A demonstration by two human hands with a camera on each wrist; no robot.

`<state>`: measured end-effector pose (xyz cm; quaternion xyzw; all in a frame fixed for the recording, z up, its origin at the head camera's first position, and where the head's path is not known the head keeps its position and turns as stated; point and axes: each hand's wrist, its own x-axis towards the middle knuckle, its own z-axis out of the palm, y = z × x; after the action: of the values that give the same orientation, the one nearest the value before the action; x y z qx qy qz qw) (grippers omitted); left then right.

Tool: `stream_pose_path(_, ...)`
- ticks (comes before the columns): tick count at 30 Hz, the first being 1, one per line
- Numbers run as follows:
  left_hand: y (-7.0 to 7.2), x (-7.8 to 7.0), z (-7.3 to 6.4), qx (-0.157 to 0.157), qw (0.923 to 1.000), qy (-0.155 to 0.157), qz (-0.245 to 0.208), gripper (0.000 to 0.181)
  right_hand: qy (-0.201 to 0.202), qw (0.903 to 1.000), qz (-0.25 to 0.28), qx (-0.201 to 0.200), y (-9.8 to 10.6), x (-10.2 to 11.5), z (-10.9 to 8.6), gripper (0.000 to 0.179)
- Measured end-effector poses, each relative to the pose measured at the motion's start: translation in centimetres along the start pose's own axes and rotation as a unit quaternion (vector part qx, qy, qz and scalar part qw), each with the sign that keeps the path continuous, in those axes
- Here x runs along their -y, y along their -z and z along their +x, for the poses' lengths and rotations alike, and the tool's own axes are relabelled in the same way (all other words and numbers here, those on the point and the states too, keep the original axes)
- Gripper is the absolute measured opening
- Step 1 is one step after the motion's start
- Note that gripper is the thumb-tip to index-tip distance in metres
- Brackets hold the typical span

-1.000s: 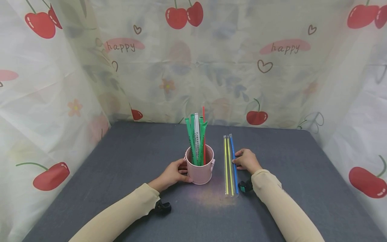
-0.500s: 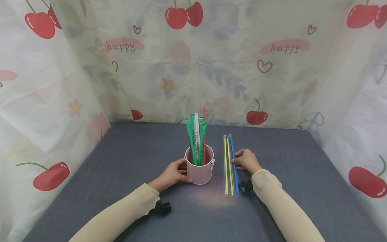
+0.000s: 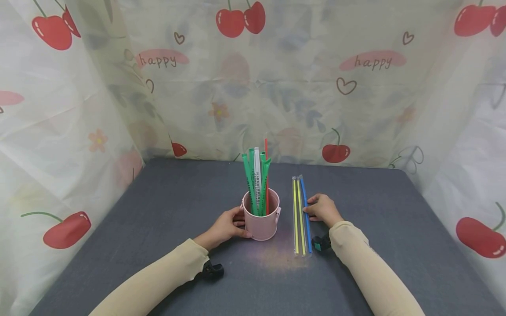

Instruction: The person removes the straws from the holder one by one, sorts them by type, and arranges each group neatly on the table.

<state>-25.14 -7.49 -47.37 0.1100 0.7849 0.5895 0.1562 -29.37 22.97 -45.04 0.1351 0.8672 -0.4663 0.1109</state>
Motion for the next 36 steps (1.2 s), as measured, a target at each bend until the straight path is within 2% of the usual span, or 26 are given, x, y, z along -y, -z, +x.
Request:
stream_pose_path(17, 0.02, -0.03, 0.05, -0.001, 1.0000, 0.004, -0.002, 0.075, -0.005, 1.0000, 0.001, 0.005, 0.05, -0.02, 0.26, 0.038)
stream_pose_path(36, 0.01, 0.06, 0.11, 0.001, 1.0000, 0.001, -0.005, 0.074, 0.008, 0.9999, 0.005, 0.008, 0.12, -0.09, 0.11, 0.040)
